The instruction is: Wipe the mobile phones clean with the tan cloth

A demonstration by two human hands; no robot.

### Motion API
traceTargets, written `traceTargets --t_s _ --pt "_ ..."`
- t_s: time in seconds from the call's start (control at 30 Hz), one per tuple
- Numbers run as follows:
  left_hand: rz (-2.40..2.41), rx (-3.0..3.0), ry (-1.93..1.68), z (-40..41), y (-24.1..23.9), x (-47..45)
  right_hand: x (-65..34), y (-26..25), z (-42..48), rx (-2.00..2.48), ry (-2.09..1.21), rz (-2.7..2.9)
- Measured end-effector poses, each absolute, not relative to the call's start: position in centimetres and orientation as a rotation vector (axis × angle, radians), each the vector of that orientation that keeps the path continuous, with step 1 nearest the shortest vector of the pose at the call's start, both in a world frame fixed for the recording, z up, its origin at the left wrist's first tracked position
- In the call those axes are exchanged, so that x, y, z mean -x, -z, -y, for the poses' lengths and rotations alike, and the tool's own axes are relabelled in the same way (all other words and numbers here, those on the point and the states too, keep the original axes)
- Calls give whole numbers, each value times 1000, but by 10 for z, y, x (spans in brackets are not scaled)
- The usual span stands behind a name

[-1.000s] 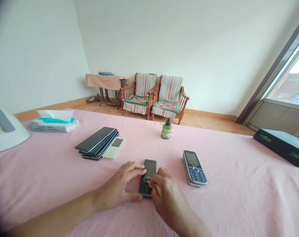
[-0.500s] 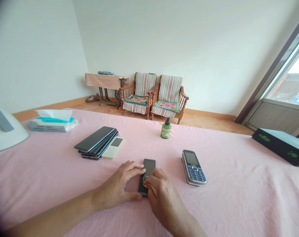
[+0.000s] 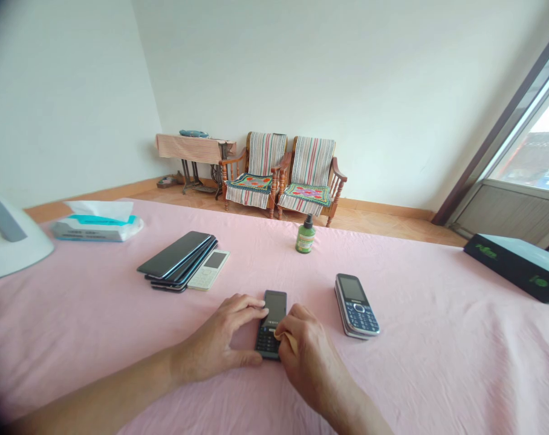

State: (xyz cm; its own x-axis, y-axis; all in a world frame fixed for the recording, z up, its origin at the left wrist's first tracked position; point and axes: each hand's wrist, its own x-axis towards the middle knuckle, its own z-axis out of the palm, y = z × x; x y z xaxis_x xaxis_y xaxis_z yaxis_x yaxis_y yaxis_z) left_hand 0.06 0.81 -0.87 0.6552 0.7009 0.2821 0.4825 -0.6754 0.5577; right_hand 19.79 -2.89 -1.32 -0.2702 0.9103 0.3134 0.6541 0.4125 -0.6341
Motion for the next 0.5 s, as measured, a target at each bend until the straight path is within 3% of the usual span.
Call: traceTargets --t_s 0.5 --pt "-935 -2442 -665 -9 8 -1 -195 14 31 1276 -516 2059"
